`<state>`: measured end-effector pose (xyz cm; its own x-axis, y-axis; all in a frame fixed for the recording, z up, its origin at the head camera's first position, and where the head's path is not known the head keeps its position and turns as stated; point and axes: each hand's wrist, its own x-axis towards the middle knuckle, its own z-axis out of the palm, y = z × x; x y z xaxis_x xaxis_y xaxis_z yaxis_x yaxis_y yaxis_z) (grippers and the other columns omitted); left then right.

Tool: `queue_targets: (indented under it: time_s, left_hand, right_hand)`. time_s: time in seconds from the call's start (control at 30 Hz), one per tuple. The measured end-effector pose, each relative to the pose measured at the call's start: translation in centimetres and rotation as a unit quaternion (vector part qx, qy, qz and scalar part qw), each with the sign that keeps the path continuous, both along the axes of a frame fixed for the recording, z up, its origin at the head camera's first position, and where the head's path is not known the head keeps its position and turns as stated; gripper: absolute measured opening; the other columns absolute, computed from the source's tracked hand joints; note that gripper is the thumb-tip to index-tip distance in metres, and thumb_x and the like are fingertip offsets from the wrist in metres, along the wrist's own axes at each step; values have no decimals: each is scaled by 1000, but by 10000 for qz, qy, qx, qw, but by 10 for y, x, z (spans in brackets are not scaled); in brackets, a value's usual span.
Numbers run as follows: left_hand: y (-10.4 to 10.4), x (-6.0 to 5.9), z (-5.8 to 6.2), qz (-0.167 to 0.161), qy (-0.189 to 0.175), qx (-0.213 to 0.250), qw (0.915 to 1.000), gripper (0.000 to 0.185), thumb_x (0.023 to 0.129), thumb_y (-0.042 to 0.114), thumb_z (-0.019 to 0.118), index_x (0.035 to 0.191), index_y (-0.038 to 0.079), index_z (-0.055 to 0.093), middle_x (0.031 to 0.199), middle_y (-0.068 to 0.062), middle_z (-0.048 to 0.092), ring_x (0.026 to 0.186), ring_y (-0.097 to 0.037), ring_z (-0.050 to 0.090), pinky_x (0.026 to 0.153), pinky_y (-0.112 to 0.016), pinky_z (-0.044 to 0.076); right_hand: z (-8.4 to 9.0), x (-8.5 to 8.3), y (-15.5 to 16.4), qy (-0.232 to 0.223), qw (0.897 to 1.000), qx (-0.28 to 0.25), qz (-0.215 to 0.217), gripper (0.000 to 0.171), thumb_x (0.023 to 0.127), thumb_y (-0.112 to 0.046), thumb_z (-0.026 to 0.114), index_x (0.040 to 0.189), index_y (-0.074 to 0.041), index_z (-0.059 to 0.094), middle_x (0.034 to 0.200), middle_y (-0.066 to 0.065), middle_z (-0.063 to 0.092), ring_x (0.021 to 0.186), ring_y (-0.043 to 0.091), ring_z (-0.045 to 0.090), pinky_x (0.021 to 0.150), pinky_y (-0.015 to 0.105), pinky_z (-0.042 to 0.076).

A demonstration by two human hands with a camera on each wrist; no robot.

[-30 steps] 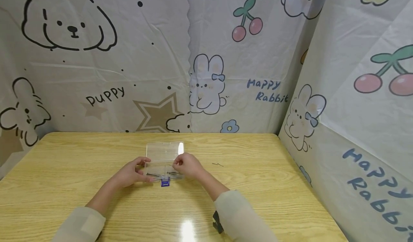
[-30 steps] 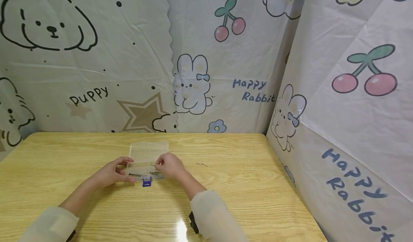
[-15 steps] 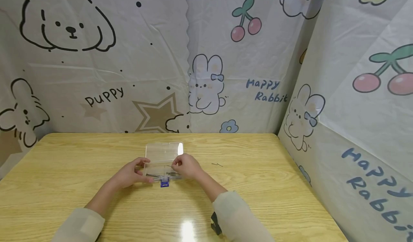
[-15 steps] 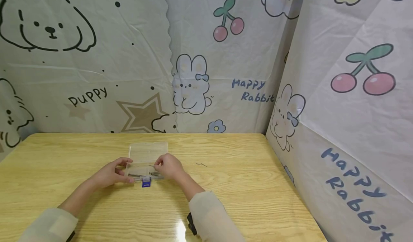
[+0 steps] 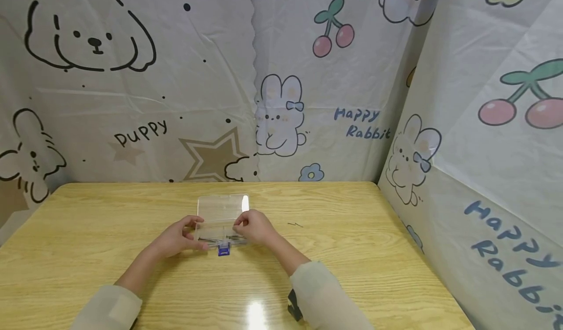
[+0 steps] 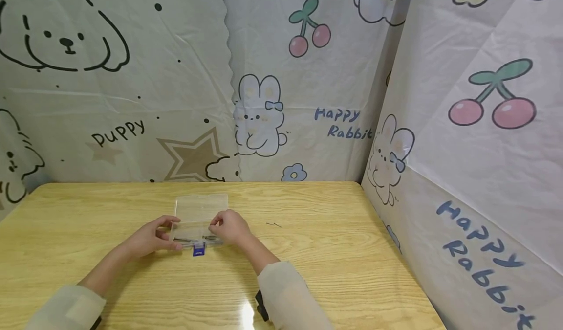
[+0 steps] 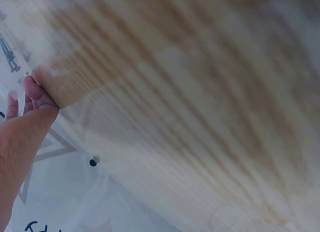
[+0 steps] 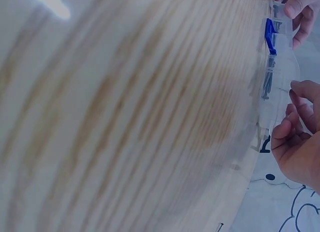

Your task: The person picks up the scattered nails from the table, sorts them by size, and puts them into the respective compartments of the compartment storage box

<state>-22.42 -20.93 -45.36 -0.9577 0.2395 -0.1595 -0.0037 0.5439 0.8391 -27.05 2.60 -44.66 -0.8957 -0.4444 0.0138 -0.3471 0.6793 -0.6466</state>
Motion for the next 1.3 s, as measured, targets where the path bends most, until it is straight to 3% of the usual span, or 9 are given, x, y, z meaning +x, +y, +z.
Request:
queue_targets:
  time_s: [0.2,0.83,1.3]
  left_hand:
    - [0,2,0,-123,65,39,9999,80,73,30,80,134,1,39,130,-24,41,95,-25,47,77,-33,42]
    - [-1,0,-1,-45,13,-11,10000,80,72,32,81,134,3,40,131,-23,41,99,-27,48,80,-34,43]
    - [-1,-1,-1,-46,10,-27,10000,81,71,34,81,134,4,40,132,-24,41,99,-27,48,79,-33,43]
  right_hand:
    - [0,0,7,-122,9998,-103,-84,15,89,-23,63,91,-10,71,77,-3,54,65,7,44,56,20,37]
    - [11,-7,62,24,9986,-66,-527,14,90,-20,62,91,-8,69,81,2,57,71,13,46,62,25,38]
    - [4,-15,106,53,9957,10,-920,11,88,-19,63,90,-9,69,80,2,56,73,14,46,65,27,38]
